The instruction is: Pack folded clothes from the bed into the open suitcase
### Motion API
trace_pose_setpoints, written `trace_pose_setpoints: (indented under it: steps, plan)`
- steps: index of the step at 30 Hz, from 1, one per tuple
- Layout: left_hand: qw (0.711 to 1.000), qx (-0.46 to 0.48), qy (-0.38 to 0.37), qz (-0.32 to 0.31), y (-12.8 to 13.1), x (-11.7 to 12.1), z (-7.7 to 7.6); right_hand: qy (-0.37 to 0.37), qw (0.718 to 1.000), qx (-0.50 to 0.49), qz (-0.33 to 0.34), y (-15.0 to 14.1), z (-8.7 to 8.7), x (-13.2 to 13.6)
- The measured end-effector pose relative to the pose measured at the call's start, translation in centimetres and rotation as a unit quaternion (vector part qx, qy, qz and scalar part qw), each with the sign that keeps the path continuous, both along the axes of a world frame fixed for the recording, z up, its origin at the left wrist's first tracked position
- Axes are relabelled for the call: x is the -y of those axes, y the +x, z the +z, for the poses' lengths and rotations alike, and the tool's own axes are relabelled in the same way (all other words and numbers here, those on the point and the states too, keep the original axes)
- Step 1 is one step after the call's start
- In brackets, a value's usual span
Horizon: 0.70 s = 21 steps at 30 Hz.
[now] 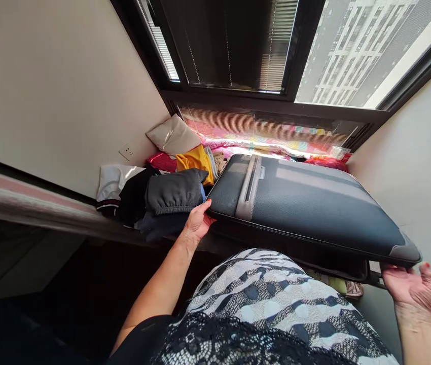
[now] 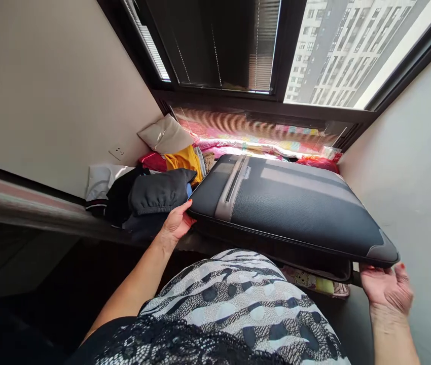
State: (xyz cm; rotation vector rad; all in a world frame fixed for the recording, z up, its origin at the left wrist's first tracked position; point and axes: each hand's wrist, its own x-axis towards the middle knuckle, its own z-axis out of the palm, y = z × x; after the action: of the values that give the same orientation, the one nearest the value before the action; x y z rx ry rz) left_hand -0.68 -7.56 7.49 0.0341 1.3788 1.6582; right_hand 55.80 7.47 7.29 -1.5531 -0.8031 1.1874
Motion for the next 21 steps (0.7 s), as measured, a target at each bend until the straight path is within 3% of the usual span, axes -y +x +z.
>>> trace_pose_setpoints:
  steps: [4,8,10,12,18,21]
  plan:
    - [0.998,0.004,0.046,-0.043,-0.9,-2.4,3.0,0.09,0.988,-0.117,0.044,-7.1,2.7,0.3]
    - [0.997,0.004,0.07,-0.028,-2.2,-4.6,4.6,0.016,0.973,-0.205,0.102,-15.0,2.1,0.9]
    - [0.997,-0.011,0.079,-0.021,-3.0,-5.7,5.4,-0.014,0.962,-0.235,0.137,-17.6,2.0,0.4]
    - [0.995,-0.033,0.09,-0.019,-3.8,-6.8,6.5,-0.026,0.952,-0.249,0.175,-19.1,3.0,-1.1]
    - [0.986,-0.074,0.138,-0.065,-4.1,-9.7,10.7,0.104,0.938,-0.29,0.159,-21.4,10.8,-9.9]
    - [0.986,-0.042,0.131,-0.092,-3.6,-9.4,10.2,0.131,0.931,-0.299,0.162,-23.4,14.2,-14.5]
